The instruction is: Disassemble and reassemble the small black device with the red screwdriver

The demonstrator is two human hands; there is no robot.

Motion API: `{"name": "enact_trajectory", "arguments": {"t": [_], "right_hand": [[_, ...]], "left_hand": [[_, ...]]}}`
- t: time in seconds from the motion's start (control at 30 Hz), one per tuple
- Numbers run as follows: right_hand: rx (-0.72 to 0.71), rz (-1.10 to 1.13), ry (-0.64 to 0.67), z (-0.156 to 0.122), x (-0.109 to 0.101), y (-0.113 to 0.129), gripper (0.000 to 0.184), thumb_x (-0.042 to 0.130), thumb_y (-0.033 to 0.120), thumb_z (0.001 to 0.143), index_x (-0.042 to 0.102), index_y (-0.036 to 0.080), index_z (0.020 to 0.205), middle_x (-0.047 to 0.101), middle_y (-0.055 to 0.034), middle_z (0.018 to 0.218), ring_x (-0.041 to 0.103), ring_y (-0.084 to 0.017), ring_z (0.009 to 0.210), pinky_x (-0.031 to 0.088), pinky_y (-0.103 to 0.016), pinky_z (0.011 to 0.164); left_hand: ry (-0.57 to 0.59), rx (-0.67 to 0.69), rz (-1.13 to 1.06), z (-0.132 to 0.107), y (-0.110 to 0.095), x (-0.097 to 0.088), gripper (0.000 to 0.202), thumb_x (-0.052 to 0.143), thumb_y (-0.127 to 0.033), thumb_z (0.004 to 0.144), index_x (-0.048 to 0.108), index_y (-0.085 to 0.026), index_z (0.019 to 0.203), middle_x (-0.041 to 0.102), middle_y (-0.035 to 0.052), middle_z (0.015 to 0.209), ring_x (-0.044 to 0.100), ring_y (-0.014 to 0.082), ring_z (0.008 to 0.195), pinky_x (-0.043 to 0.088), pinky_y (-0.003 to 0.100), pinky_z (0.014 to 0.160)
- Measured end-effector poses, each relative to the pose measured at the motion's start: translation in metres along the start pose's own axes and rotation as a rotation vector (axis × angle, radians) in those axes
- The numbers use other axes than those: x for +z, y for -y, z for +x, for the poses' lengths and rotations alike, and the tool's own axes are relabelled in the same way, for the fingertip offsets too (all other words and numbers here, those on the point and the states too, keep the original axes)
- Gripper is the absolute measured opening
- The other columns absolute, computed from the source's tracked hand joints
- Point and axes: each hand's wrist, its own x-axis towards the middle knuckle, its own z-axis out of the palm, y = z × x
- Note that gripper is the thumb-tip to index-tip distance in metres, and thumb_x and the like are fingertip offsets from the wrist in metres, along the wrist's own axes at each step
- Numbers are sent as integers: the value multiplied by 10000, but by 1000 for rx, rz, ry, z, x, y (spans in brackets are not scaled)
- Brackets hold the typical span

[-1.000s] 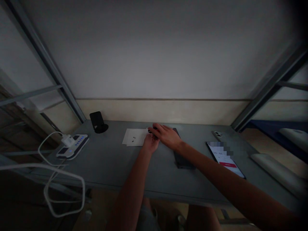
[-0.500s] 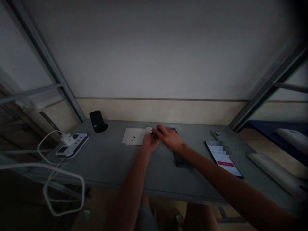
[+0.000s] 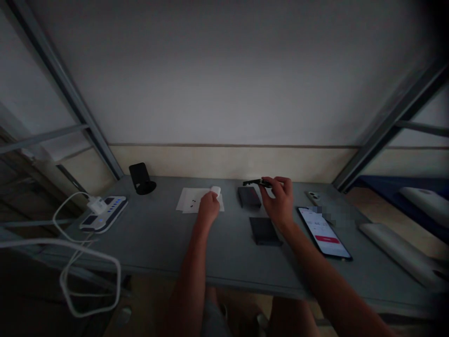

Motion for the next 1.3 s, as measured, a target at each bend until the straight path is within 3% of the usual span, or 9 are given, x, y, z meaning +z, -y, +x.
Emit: {"name": "enact_trajectory", "arguments": {"t": [0.07, 0.2, 0.33, 0.5, 0.7, 0.83, 1.03, 1.17, 1.3], "right_hand": [[31, -4, -4, -2, -5, -7, 241, 615, 319, 921, 690, 226, 1130, 522, -106, 1139, 627, -201, 876, 583, -371, 760], [80, 21, 24, 0, -13, -14, 265, 650, 355, 891, 696, 229, 1119, 537, -96, 1122, 598, -171, 789, 565, -335, 692], [116, 51, 104, 4, -19, -22, 356, 682, 378, 863, 670, 221, 1183, 569, -71, 1029, 522, -142, 671, 529, -306, 631], [188, 9, 109, 8, -25, -45, 500, 670, 404, 858, 604, 195, 1307, 616, -91, 1043, 542, -166, 706, 522, -325, 676], [246, -54, 184, 6, -29, -78, 456, 655, 399, 849, 657, 168, 1243, 703, -128, 1059, 631, -227, 808, 523, -379, 785], [373, -140, 305, 2, -29, -87, 500, 649, 384, 858, 615, 170, 1308, 742, -109, 953, 668, -236, 746, 525, -365, 739], [430, -247, 466, -3, -23, -86, 346, 598, 351, 896, 695, 209, 1196, 758, -112, 1010, 709, -256, 872, 527, -351, 778], [461, -291, 497, -3, -22, -82, 359, 584, 345, 910, 674, 208, 1229, 752, -116, 1088, 709, -255, 942, 518, -338, 815], [486, -324, 549, -2, -23, -75, 353, 563, 360, 933, 654, 239, 1251, 742, -102, 1153, 705, -250, 996, 506, -322, 835]], "left_hand": [[3, 62, 137, -7, 5, -2, 180, 597, -43, 777, 620, -196, 686, 605, 91, 824, 568, 278, 1106, 409, 341, 1001], [49, 165, 362, -11, 12, -3, 253, 569, 32, 754, 661, -195, 813, 604, 116, 973, 531, 294, 1143, 337, 399, 1092], [87, 251, 513, -8, 13, -6, 330, 535, 59, 757, 688, -196, 900, 589, 118, 1012, 529, 296, 1104, 335, 435, 1087], [91, 354, 606, -7, 9, -8, 371, 484, 64, 783, 701, -191, 942, 598, 113, 1013, 544, 279, 1057, 381, 425, 1045], [-26, 427, 626, -8, -1, -22, 541, 374, 127, 710, 646, -180, 1063, 602, 89, 1072, 568, 216, 1042, 438, 349, 995], [-101, 483, 788, -25, -2, -32, 357, 473, 17, 801, 644, -193, 1033, 602, 84, 1002, 560, 244, 1006, 444, 385, 968], [54, 508, 1024, -66, 4, -33, 74, 589, -161, 873, 633, -192, 923, 613, 81, 943, 591, 240, 947, 478, 364, 908], [86, 466, 1135, -73, -2, -29, 116, 532, -212, 946, 638, -181, 982, 624, 89, 1015, 610, 220, 966, 482, 341, 912], [219, 451, 1257, -70, -9, -23, 181, 463, -222, 999, 638, -192, 1032, 641, 85, 1069, 635, 210, 973, 489, 314, 866]]}}
